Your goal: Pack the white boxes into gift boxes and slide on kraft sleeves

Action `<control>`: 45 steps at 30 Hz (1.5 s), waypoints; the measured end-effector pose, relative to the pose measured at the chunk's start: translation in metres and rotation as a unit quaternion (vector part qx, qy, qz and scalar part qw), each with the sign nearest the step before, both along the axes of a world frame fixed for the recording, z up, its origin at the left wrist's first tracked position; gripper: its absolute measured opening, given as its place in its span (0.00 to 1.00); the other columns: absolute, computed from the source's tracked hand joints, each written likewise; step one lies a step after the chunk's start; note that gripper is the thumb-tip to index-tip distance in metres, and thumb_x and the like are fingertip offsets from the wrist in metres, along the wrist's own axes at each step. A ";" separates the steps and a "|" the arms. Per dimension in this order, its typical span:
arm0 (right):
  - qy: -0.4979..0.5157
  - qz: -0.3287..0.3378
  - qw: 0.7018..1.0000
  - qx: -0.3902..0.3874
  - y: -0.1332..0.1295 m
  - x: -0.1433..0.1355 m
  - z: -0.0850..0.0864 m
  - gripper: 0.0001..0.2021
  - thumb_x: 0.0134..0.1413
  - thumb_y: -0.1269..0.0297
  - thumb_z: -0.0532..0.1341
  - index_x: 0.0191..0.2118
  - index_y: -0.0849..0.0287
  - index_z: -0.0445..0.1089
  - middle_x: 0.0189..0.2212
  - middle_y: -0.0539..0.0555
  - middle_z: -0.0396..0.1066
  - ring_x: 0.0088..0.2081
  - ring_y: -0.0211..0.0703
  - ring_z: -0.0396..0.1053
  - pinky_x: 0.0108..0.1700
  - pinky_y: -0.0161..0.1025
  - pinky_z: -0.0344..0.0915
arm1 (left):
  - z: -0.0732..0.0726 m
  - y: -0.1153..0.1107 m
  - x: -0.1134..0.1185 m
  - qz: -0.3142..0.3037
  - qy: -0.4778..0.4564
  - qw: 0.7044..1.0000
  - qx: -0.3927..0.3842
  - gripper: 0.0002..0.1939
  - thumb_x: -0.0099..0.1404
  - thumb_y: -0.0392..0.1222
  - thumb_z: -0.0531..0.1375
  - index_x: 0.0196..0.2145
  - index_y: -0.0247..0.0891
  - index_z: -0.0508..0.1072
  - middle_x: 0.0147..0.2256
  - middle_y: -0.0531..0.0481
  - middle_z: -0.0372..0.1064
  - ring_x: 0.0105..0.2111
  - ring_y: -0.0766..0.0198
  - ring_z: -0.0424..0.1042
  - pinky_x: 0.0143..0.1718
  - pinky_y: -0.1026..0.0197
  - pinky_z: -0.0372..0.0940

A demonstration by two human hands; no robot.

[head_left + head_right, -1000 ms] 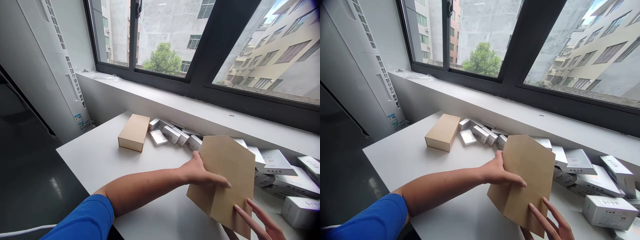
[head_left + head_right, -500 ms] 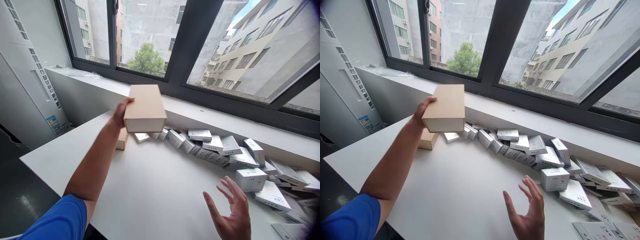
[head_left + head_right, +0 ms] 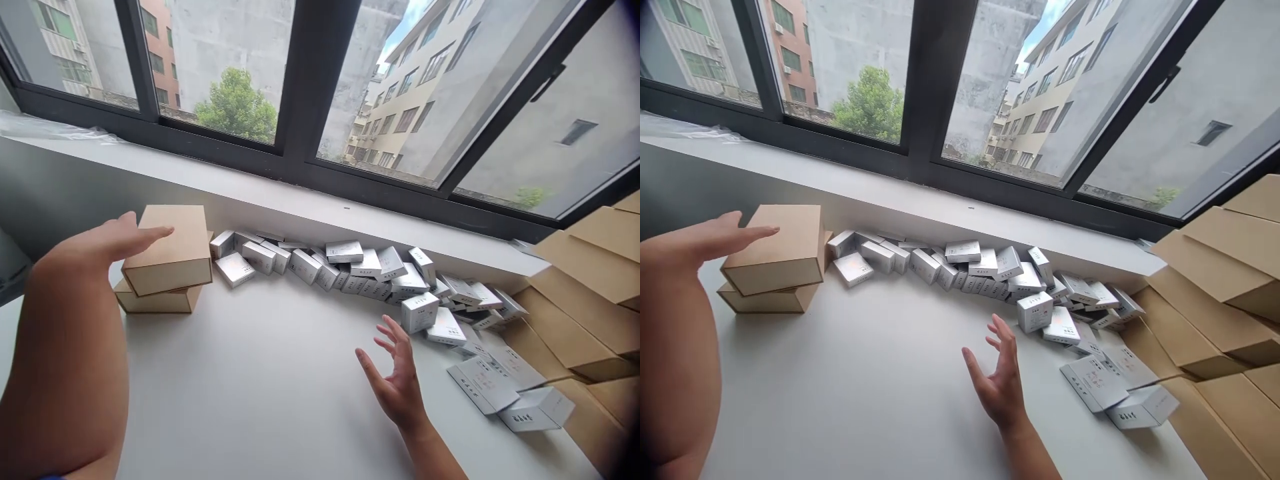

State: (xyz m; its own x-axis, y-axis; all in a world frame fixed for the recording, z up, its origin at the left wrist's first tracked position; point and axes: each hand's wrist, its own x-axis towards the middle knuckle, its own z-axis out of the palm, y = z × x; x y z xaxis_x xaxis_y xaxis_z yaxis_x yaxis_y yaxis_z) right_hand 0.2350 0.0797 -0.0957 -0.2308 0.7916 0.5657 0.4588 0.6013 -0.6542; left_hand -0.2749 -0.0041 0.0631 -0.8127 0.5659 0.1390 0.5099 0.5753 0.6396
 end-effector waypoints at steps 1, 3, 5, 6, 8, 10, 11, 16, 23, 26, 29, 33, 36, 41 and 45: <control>0.000 -0.002 1.000 -0.004 0.001 0.001 0.000 0.34 0.60 0.57 0.65 0.68 0.47 0.52 0.63 0.59 0.57 0.59 0.56 0.64 0.55 0.60 0.70 | 0.006 0.005 0.019 0.001 0.024 0.998 -0.051 0.46 0.44 0.72 0.66 0.52 0.38 0.65 0.60 0.33 0.63 0.64 0.19 0.53 0.54 0.18 0.53; -0.001 -0.005 1.000 -0.013 0.002 0.001 -0.001 0.33 0.60 0.56 0.64 0.67 0.46 0.53 0.64 0.58 0.57 0.60 0.56 0.63 0.56 0.59 0.70 | 0.010 0.019 0.070 -0.071 0.103 0.989 -0.080 0.50 0.51 0.74 0.61 0.61 0.36 0.60 0.63 0.31 0.59 0.68 0.28 0.50 0.63 0.27 0.50; -0.006 -0.006 1.000 -0.022 0.003 0.001 -0.002 0.32 0.61 0.56 0.64 0.67 0.46 0.53 0.63 0.58 0.58 0.60 0.56 0.63 0.55 0.58 0.71 | -0.005 0.039 0.128 -0.186 0.098 0.976 -0.058 0.54 0.55 0.73 0.59 0.68 0.38 0.49 0.65 0.30 0.58 0.67 0.29 0.53 0.62 0.29 0.54; -0.010 -0.007 1.000 -0.029 0.003 0.001 -0.002 0.32 0.61 0.55 0.64 0.67 0.46 0.53 0.62 0.59 0.59 0.59 0.55 0.64 0.55 0.57 0.71 | -0.019 0.051 0.155 -0.255 0.079 0.963 -0.041 0.56 0.55 0.72 0.60 0.70 0.40 0.43 0.66 0.30 0.56 0.67 0.31 0.54 0.61 0.31 0.57; -0.020 -0.009 0.999 -0.044 0.004 0.002 -0.003 0.31 0.61 0.54 0.63 0.67 0.46 0.54 0.61 0.59 0.60 0.58 0.55 0.65 0.53 0.56 0.72 | -0.057 0.077 0.194 -0.367 0.072 0.928 0.011 0.58 0.57 0.65 0.62 0.71 0.40 0.37 0.68 0.31 0.51 0.69 0.37 0.52 0.65 0.38 0.55; -0.030 -0.010 0.998 -0.057 0.005 0.003 -0.004 0.31 0.61 0.54 0.63 0.66 0.46 0.54 0.60 0.59 0.61 0.57 0.54 0.66 0.53 0.55 0.72 | -0.099 0.101 0.210 -0.376 0.091 0.922 0.015 0.58 0.57 0.56 0.64 0.72 0.35 0.33 0.72 0.31 0.40 0.72 0.40 0.40 0.69 0.39 0.45; -0.033 -0.011 0.998 -0.061 0.005 0.004 -0.004 0.30 0.61 0.54 0.63 0.66 0.46 0.54 0.61 0.58 0.61 0.57 0.54 0.66 0.53 0.55 0.72 | -0.117 0.112 0.209 -0.352 0.105 0.930 0.025 0.57 0.57 0.51 0.64 0.72 0.33 0.34 0.72 0.30 0.35 0.72 0.39 0.35 0.70 0.38 0.39; -0.050 0.001 0.995 -0.081 0.005 0.008 -0.001 0.31 0.62 0.54 0.62 0.67 0.42 0.51 0.64 0.56 0.57 0.59 0.53 0.64 0.56 0.54 0.71 | -0.164 0.142 0.173 -0.182 0.131 0.972 0.073 0.53 0.56 0.47 0.64 0.70 0.25 0.41 0.72 0.25 0.27 0.72 0.38 0.21 0.70 0.35 0.28; -0.086 0.045 0.986 -0.135 0.003 0.010 -0.002 0.33 0.63 0.54 0.61 0.69 0.41 0.47 0.64 0.55 0.55 0.61 0.52 0.62 0.58 0.54 0.69 | -0.163 0.146 0.149 -0.178 0.083 0.972 0.127 0.51 0.55 0.49 0.66 0.68 0.38 0.44 0.70 0.31 0.44 0.69 0.41 0.52 0.66 0.40 0.53; -0.098 0.060 0.982 -0.152 0.003 0.011 -0.003 0.35 0.63 0.54 0.61 0.70 0.42 0.45 0.65 0.56 0.55 0.61 0.53 0.62 0.58 0.55 0.69 | -0.164 0.145 0.151 -0.206 0.037 0.961 0.182 0.56 0.52 0.53 0.70 0.68 0.46 0.42 0.65 0.37 0.56 0.60 0.44 0.67 0.59 0.42 0.62; -0.094 0.054 0.981 -0.159 0.002 0.011 -0.001 0.35 0.62 0.53 0.61 0.70 0.43 0.45 0.65 0.58 0.54 0.61 0.54 0.62 0.57 0.56 0.70 | -0.168 0.144 0.157 -0.258 0.021 0.948 0.186 0.64 0.49 0.59 0.71 0.70 0.46 0.36 0.66 0.35 0.54 0.62 0.42 0.63 0.62 0.39 0.58; -0.080 0.039 0.983 -0.158 0.003 0.012 0.003 0.34 0.63 0.54 0.61 0.69 0.43 0.46 0.66 0.57 0.53 0.62 0.53 0.62 0.58 0.55 0.69 | -0.170 0.144 0.164 -0.306 0.037 0.944 0.115 0.69 0.47 0.62 0.71 0.71 0.38 0.32 0.70 0.28 0.42 0.70 0.36 0.44 0.69 0.36 0.41; -0.072 0.040 0.984 -0.161 0.004 0.014 0.004 0.35 0.62 0.54 0.62 0.70 0.43 0.47 0.66 0.57 0.53 0.62 0.52 0.62 0.59 0.56 0.68 | -0.168 0.145 0.163 -0.319 0.047 0.940 0.111 0.60 0.51 0.60 0.70 0.70 0.39 0.42 0.69 0.31 0.48 0.69 0.39 0.48 0.69 0.39 0.44; -0.074 0.052 0.979 -0.180 0.004 0.013 0.002 0.36 0.61 0.54 0.62 0.70 0.44 0.47 0.66 0.58 0.54 0.62 0.53 0.62 0.61 0.57 0.66 | -0.163 0.142 0.160 -0.293 0.016 0.945 0.142 0.46 0.49 0.60 0.71 0.59 0.45 0.56 0.58 0.41 0.65 0.60 0.43 0.64 0.60 0.43 0.61; -0.078 0.068 0.974 -0.200 0.002 0.013 0.003 0.37 0.61 0.52 0.63 0.70 0.42 0.46 0.67 0.56 0.53 0.63 0.51 0.61 0.63 0.57 0.63 | -0.163 0.137 0.169 -0.329 -0.037 0.929 0.162 0.43 0.48 0.61 0.72 0.55 0.47 0.56 0.55 0.46 0.67 0.51 0.51 0.73 0.53 0.48 0.68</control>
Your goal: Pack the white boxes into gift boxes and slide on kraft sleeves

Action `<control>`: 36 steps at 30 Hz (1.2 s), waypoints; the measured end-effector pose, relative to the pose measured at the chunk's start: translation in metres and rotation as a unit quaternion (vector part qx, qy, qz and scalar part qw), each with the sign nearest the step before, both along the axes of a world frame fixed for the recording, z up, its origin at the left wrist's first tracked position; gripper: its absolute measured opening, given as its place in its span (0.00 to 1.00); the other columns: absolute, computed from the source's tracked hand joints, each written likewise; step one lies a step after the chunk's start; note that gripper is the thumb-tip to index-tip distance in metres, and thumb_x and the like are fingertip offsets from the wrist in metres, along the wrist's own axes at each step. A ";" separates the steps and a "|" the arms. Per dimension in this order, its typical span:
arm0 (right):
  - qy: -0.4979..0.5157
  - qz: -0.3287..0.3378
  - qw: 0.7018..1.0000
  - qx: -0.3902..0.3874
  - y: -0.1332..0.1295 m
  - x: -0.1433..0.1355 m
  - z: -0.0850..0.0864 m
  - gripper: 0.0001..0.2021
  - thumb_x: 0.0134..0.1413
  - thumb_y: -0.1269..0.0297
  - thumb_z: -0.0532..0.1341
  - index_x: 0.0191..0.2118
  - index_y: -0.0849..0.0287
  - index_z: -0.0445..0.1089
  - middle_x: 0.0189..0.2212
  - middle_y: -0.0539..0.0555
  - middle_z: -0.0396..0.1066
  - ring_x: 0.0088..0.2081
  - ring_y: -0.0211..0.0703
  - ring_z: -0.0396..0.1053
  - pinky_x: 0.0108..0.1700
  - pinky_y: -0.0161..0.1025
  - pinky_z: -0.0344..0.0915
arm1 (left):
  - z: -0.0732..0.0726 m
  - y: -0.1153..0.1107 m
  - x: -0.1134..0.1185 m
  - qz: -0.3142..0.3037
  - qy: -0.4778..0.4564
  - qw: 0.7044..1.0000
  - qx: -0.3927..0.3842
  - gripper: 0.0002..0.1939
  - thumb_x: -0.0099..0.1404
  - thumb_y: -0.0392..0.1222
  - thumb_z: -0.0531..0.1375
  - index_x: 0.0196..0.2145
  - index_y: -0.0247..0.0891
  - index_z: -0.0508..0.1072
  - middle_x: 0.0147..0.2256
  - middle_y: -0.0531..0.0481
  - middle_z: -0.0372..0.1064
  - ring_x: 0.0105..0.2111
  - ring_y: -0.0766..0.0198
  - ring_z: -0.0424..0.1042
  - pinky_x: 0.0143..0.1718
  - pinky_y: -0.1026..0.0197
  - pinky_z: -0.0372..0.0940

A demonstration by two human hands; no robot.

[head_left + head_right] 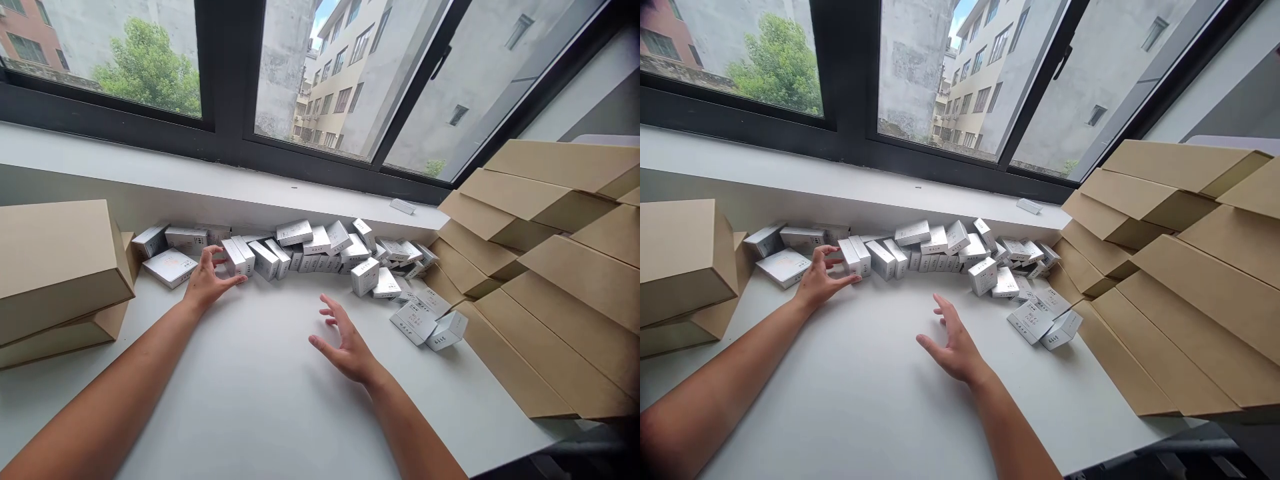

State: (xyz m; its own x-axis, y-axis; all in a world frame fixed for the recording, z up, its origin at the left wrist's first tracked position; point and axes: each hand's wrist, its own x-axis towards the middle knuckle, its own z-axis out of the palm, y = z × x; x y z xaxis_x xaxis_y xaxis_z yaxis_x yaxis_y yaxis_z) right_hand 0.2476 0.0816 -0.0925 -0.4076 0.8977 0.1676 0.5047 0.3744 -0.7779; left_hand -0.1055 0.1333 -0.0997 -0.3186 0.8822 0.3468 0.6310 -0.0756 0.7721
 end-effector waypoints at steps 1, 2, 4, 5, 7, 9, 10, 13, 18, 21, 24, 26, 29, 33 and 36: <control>-0.001 0.000 1.000 -0.003 0.000 0.000 0.000 0.37 0.61 0.52 0.63 0.70 0.42 0.46 0.67 0.56 0.53 0.63 0.51 0.61 0.63 0.57 0.63 | -0.001 -0.001 0.003 -0.023 -0.007 1.000 0.009 0.43 0.49 0.61 0.71 0.54 0.47 0.56 0.56 0.46 0.65 0.49 0.53 0.74 0.51 0.49 0.69; -0.002 0.000 1.000 -0.005 -0.001 0.000 0.001 0.37 0.61 0.52 0.63 0.70 0.42 0.46 0.67 0.56 0.53 0.63 0.51 0.61 0.63 0.57 0.63 | -0.002 -0.001 0.006 -0.041 -0.008 0.999 0.022 0.43 0.49 0.61 0.71 0.55 0.47 0.55 0.57 0.45 0.64 0.48 0.54 0.75 0.50 0.50 0.70; -0.003 -0.004 1.000 -0.006 -0.001 0.001 0.002 0.37 0.61 0.52 0.63 0.70 0.42 0.46 0.67 0.57 0.53 0.63 0.51 0.61 0.63 0.57 0.63 | -0.006 0.002 0.011 -0.049 0.007 0.998 0.044 0.48 0.48 0.62 0.72 0.57 0.46 0.52 0.60 0.41 0.59 0.52 0.52 0.73 0.53 0.49 0.69; -0.003 -0.005 1.000 -0.007 0.000 0.001 0.002 0.37 0.61 0.52 0.63 0.70 0.43 0.46 0.67 0.57 0.53 0.63 0.51 0.61 0.63 0.57 0.63 | -0.008 0.004 0.012 -0.039 0.017 0.998 0.042 0.52 0.46 0.62 0.72 0.60 0.45 0.50 0.62 0.38 0.56 0.56 0.49 0.69 0.56 0.47 0.67; -0.003 -0.006 1.000 -0.007 0.000 0.001 0.001 0.36 0.61 0.53 0.63 0.70 0.43 0.46 0.67 0.57 0.53 0.63 0.51 0.61 0.63 0.57 0.63 | -0.011 0.010 0.012 -0.020 0.029 0.999 0.003 0.62 0.44 0.64 0.72 0.65 0.42 0.42 0.66 0.31 0.46 0.66 0.41 0.57 0.62 0.43 0.60; -0.005 -0.004 1.000 -0.006 0.001 0.000 0.000 0.36 0.61 0.53 0.63 0.70 0.43 0.47 0.67 0.57 0.53 0.62 0.51 0.61 0.63 0.58 0.63 | -0.012 0.018 0.013 -0.023 0.027 0.998 -0.058 0.69 0.43 0.66 0.72 0.68 0.41 0.34 0.69 0.28 0.38 0.70 0.38 0.46 0.66 0.41 0.53; -0.008 -0.002 1.000 -0.007 0.001 0.000 0.000 0.36 0.61 0.53 0.63 0.70 0.44 0.47 0.67 0.57 0.53 0.62 0.52 0.61 0.63 0.58 0.63 | -0.011 0.022 0.014 -0.026 0.023 0.996 -0.083 0.70 0.43 0.67 0.72 0.68 0.40 0.32 0.70 0.27 0.35 0.71 0.37 0.43 0.67 0.40 0.51; -0.015 -0.002 1.000 -0.012 0.002 -0.002 -0.001 0.36 0.61 0.52 0.63 0.70 0.44 0.48 0.67 0.56 0.53 0.61 0.52 0.62 0.63 0.57 0.63 | -0.007 0.032 0.020 -0.009 0.004 0.996 -0.089 0.70 0.43 0.64 0.72 0.68 0.38 0.33 0.70 0.28 0.37 0.71 0.38 0.42 0.69 0.41 0.48; -0.016 -0.020 0.999 -0.030 0.002 -0.002 0.000 0.35 0.61 0.50 0.63 0.69 0.44 0.49 0.67 0.57 0.53 0.60 0.52 0.64 0.60 0.55 0.67 | -0.003 0.042 0.030 0.010 -0.022 0.999 -0.040 0.61 0.48 0.55 0.71 0.67 0.38 0.38 0.66 0.30 0.49 0.66 0.40 0.55 0.65 0.43 0.55; -0.009 -0.027 0.999 -0.032 0.002 -0.002 0.000 0.35 0.60 0.51 0.63 0.69 0.44 0.50 0.68 0.56 0.53 0.59 0.51 0.65 0.60 0.55 0.67 | -0.005 0.044 0.028 0.008 -0.032 0.998 -0.048 0.61 0.45 0.52 0.72 0.66 0.39 0.40 0.64 0.31 0.53 0.64 0.39 0.58 0.63 0.42 0.58; -0.008 -0.029 0.999 -0.035 0.003 -0.002 0.000 0.35 0.60 0.51 0.63 0.69 0.44 0.50 0.68 0.56 0.53 0.59 0.50 0.65 0.61 0.55 0.66 | -0.005 0.042 0.024 -0.020 -0.072 0.995 -0.065 0.60 0.42 0.53 0.74 0.64 0.41 0.45 0.62 0.33 0.58 0.63 0.36 0.59 0.62 0.39 0.57; -0.008 -0.032 0.999 -0.042 0.003 -0.002 0.001 0.35 0.60 0.51 0.63 0.69 0.44 0.49 0.68 0.56 0.52 0.59 0.51 0.65 0.60 0.55 0.67 | -0.001 0.038 0.023 -0.061 -0.145 0.986 -0.063 0.58 0.40 0.52 0.74 0.62 0.42 0.46 0.59 0.36 0.63 0.59 0.40 0.66 0.59 0.42 0.63; -0.012 -0.033 0.999 -0.038 0.003 0.000 0.002 0.35 0.61 0.51 0.63 0.69 0.44 0.49 0.68 0.57 0.52 0.60 0.51 0.65 0.60 0.55 0.67 | 0.018 0.030 0.022 -0.150 -0.308 0.937 -0.068 0.50 0.44 0.51 0.70 0.60 0.41 0.53 0.48 0.43 0.72 0.47 0.48 0.75 0.47 0.49 0.71; -0.008 -0.024 1.000 -0.014 0.004 0.002 0.000 0.34 0.62 0.52 0.62 0.69 0.43 0.49 0.66 0.56 0.54 0.60 0.50 0.64 0.64 0.57 0.62 | 0.066 0.014 0.022 -0.272 -0.367 0.884 -0.094 0.32 0.49 0.55 0.64 0.50 0.38 0.69 0.37 0.45 0.75 0.41 0.46 0.76 0.37 0.52 0.71; -0.007 -0.015 1.000 -0.002 0.005 0.002 -0.002 0.34 0.62 0.52 0.62 0.69 0.44 0.49 0.66 0.57 0.55 0.60 0.50 0.65 0.64 0.58 0.63 | 0.099 -0.004 0.033 -0.335 -0.249 0.894 -0.162 0.40 0.46 0.53 0.67 0.56 0.41 0.65 0.38 0.46 0.75 0.39 0.46 0.77 0.33 0.54 0.70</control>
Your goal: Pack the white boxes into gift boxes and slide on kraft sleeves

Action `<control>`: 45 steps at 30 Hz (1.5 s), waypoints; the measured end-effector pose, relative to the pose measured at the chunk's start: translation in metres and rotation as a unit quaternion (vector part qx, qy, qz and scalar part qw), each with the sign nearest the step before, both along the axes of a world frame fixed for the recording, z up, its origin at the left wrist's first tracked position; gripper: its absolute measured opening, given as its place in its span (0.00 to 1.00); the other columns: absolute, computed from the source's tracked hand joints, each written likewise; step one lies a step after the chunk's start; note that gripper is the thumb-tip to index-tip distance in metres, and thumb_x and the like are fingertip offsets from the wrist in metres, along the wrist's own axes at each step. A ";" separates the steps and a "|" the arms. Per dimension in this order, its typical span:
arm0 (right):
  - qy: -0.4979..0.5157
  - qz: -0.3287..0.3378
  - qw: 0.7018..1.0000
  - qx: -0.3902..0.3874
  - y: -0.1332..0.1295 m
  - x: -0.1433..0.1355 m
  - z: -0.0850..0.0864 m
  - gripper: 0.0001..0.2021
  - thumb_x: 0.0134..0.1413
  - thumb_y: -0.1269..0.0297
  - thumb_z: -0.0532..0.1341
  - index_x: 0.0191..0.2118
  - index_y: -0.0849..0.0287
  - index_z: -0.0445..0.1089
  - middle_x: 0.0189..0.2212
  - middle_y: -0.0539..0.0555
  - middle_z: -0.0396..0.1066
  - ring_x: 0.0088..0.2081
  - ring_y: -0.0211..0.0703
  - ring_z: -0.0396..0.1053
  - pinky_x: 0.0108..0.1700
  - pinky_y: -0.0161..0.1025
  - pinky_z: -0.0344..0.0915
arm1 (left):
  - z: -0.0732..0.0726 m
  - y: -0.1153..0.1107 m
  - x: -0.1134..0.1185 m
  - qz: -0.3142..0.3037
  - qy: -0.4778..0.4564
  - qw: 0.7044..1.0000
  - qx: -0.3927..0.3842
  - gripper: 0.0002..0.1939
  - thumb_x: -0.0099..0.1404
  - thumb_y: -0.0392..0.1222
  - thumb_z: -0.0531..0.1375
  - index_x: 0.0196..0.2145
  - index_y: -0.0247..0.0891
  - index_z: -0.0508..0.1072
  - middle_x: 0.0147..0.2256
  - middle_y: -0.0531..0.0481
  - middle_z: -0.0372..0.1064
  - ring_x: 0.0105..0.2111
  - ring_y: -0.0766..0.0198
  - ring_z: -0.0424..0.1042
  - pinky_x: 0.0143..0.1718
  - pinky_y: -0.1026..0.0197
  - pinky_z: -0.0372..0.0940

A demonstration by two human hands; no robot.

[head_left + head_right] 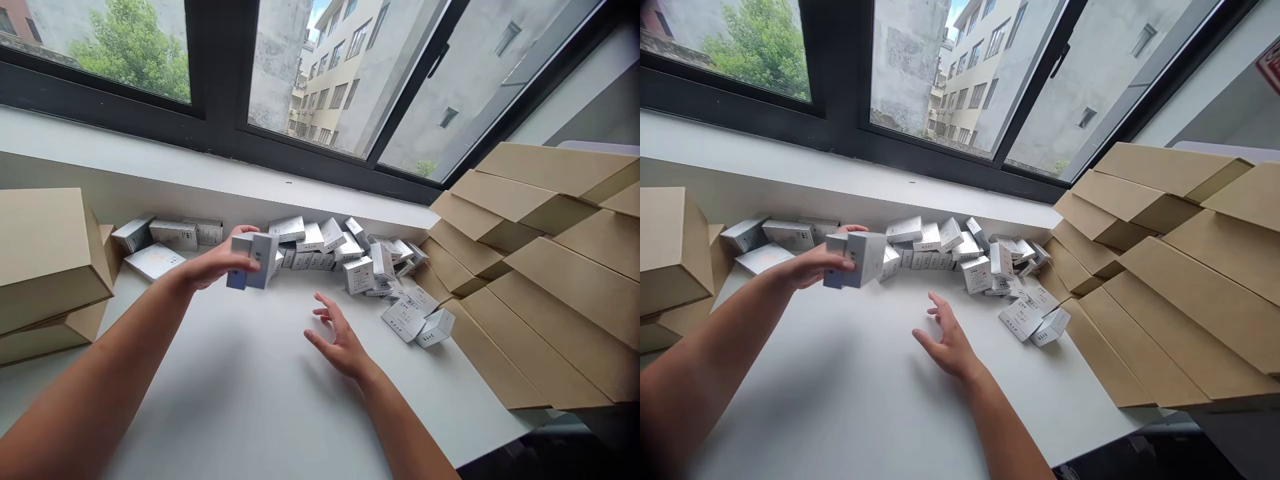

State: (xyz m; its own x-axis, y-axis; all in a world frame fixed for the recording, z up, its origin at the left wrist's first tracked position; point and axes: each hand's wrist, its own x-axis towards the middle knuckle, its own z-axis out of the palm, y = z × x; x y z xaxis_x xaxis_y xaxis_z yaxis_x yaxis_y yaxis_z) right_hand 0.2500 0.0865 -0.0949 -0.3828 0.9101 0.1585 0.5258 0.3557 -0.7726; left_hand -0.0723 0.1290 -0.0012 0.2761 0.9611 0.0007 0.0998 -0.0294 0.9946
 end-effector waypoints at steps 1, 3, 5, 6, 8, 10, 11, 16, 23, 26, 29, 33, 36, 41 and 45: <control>-0.002 0.000 1.000 0.006 0.000 0.000 -0.001 0.33 0.63 0.52 0.61 0.69 0.44 0.50 0.66 0.57 0.56 0.59 0.51 0.66 0.64 0.58 0.63 | 0.006 -0.007 0.008 -0.024 0.078 0.997 -0.010 0.45 0.44 0.52 0.69 0.60 0.43 0.62 0.38 0.47 0.75 0.38 0.47 0.77 0.32 0.54 0.70; -0.009 -0.003 1.000 0.020 0.000 0.000 -0.002 0.32 0.64 0.53 0.61 0.69 0.42 0.50 0.66 0.57 0.56 0.58 0.51 0.66 0.63 0.60 0.62 | 0.007 -0.022 0.030 -0.062 0.256 0.964 -0.020 0.51 0.40 0.50 0.72 0.61 0.44 0.60 0.37 0.47 0.75 0.36 0.45 0.77 0.31 0.53 0.70; -0.011 -0.002 0.999 0.033 0.001 0.000 -0.003 0.31 0.64 0.53 0.61 0.69 0.41 0.52 0.66 0.56 0.57 0.58 0.52 0.66 0.63 0.60 0.62 | -0.002 -0.036 0.056 -0.082 0.393 0.916 0.015 0.49 0.35 0.46 0.72 0.58 0.40 0.65 0.40 0.43 0.74 0.40 0.40 0.76 0.35 0.51 0.71; -0.011 0.002 0.999 0.041 0.001 0.000 -0.002 0.29 0.64 0.53 0.61 0.68 0.40 0.54 0.66 0.56 0.58 0.59 0.52 0.66 0.63 0.59 0.61 | -0.007 -0.042 0.068 -0.088 0.436 0.895 0.042 0.48 0.34 0.44 0.71 0.57 0.39 0.67 0.42 0.40 0.73 0.44 0.37 0.74 0.37 0.49 0.71; -0.008 0.013 0.998 0.057 0.003 0.001 -0.001 0.25 0.65 0.53 0.60 0.65 0.41 0.61 0.65 0.55 0.60 0.62 0.53 0.63 0.65 0.59 0.59 | -0.018 -0.051 0.087 -0.109 0.470 0.872 0.087 0.50 0.34 0.40 0.70 0.58 0.37 0.66 0.48 0.35 0.71 0.50 0.35 0.70 0.41 0.47 0.71; -0.001 0.026 0.997 0.066 0.004 0.001 0.002 0.20 0.68 0.52 0.56 0.62 0.44 0.67 0.63 0.55 0.63 0.64 0.53 0.61 0.67 0.58 0.56 | -0.023 -0.054 0.094 -0.151 0.452 0.873 0.099 0.54 0.36 0.40 0.69 0.64 0.38 0.60 0.54 0.35 0.68 0.54 0.37 0.68 0.44 0.48 0.72; 0.006 0.033 0.997 0.065 0.004 0.001 0.003 0.19 0.69 0.51 0.54 0.61 0.45 0.68 0.61 0.55 0.65 0.64 0.53 0.61 0.67 0.57 0.56 | -0.024 -0.054 0.093 -0.173 0.429 0.881 0.099 0.56 0.38 0.40 0.68 0.67 0.39 0.56 0.58 0.35 0.65 0.56 0.39 0.68 0.45 0.50 0.72; 0.026 0.025 0.999 0.035 0.004 0.001 0.006 0.24 0.71 0.46 0.48 0.64 0.48 0.65 0.60 0.56 0.67 0.59 0.52 0.67 0.62 0.55 0.63 | -0.015 -0.039 0.067 -0.153 0.359 0.915 0.101 0.60 0.39 0.43 0.69 0.69 0.42 0.51 0.63 0.36 0.59 0.56 0.42 0.69 0.44 0.56 0.72; 0.056 0.015 0.998 -0.003 0.001 0.006 0.006 0.30 0.70 0.40 0.41 0.67 0.47 0.59 0.65 0.56 0.59 0.60 0.53 0.64 0.65 0.58 0.57 | 0.009 -0.023 0.022 -0.090 0.300 0.949 0.038 0.54 0.46 0.52 0.70 0.66 0.46 0.51 0.55 0.41 0.66 0.36 0.56 0.76 0.35 0.59 0.70; 0.086 0.023 0.996 -0.001 0.000 0.008 0.006 0.31 0.69 0.39 0.37 0.68 0.44 0.57 0.67 0.53 0.55 0.61 0.52 0.62 0.67 0.59 0.53 | 0.017 -0.019 0.005 -0.078 0.285 0.952 0.075 0.48 0.52 0.55 0.69 0.64 0.47 0.53 0.57 0.40 0.64 0.41 0.55 0.74 0.42 0.54 0.70; 0.075 0.070 0.994 0.023 -0.001 0.004 0.007 0.31 0.67 0.36 0.44 0.67 0.44 0.59 0.66 0.54 0.57 0.63 0.54 0.59 0.68 0.59 0.51 | 0.019 -0.018 0.002 -0.069 0.288 0.952 0.075 0.48 0.52 0.56 0.70 0.64 0.47 0.52 0.57 0.39 0.62 0.45 0.51 0.73 0.44 0.51 0.70; 0.016 0.143 0.989 0.020 -0.007 -0.012 0.006 0.47 0.48 0.38 0.69 0.69 0.46 0.52 0.66 0.58 0.57 0.67 0.62 0.53 0.68 0.62 0.50 | 0.010 -0.022 0.020 -0.176 0.250 0.950 0.064 0.52 0.49 0.54 0.71 0.65 0.48 0.50 0.57 0.40 0.61 0.55 0.47 0.68 0.49 0.50 0.68; 0.008 0.151 0.988 -0.009 -0.009 -0.020 0.004 0.58 0.33 0.46 0.78 0.69 0.46 0.50 0.64 0.59 0.58 0.64 0.64 0.58 0.65 0.63 0.56 | -0.001 -0.028 0.040 -0.258 0.276 0.925 0.036 0.58 0.47 0.52 0.72 0.68 0.49 0.45 0.62 0.38 0.57 0.57 0.46 0.67 0.49 0.53 0.69; 0.041 0.077 0.996 -0.012 -0.006 -0.015 -0.008 0.66 0.35 0.52 0.78 0.73 0.49 0.35 0.64 0.63 0.56 0.61 0.59 0.62 0.62 0.58 0.60 | -0.008 -0.043 0.068 -0.258 0.437 0.861 -0.039 0.68 0.45 0.64 0.69 0.72 0.44 0.36 0.73 0.36 0.30 0.63 0.41 0.61 0.57 0.53 0.64; 0.029 0.058 0.998 -0.007 -0.007 -0.016 -0.019 0.61 0.39 0.51 0.75 0.73 0.52 0.38 0.56 0.62 0.63 0.54 0.57 0.67 0.59 0.58 0.63 | -0.013 -0.059 0.093 -0.171 0.474 0.863 -0.031 0.68 0.50 0.76 0.59 0.73 0.37 0.31 0.73 0.38 0.15 0.69 0.36 0.47 0.61 0.48 0.59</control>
State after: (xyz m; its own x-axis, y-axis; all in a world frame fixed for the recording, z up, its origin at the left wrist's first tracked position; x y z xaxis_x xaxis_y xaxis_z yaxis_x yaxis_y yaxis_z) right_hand 0.2336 0.0798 -0.1136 -0.4766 0.8621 0.1718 0.4358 0.4015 -0.8055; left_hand 0.0205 0.0696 -0.0144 0.3914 0.8140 -0.4292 0.8660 -0.1681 0.4709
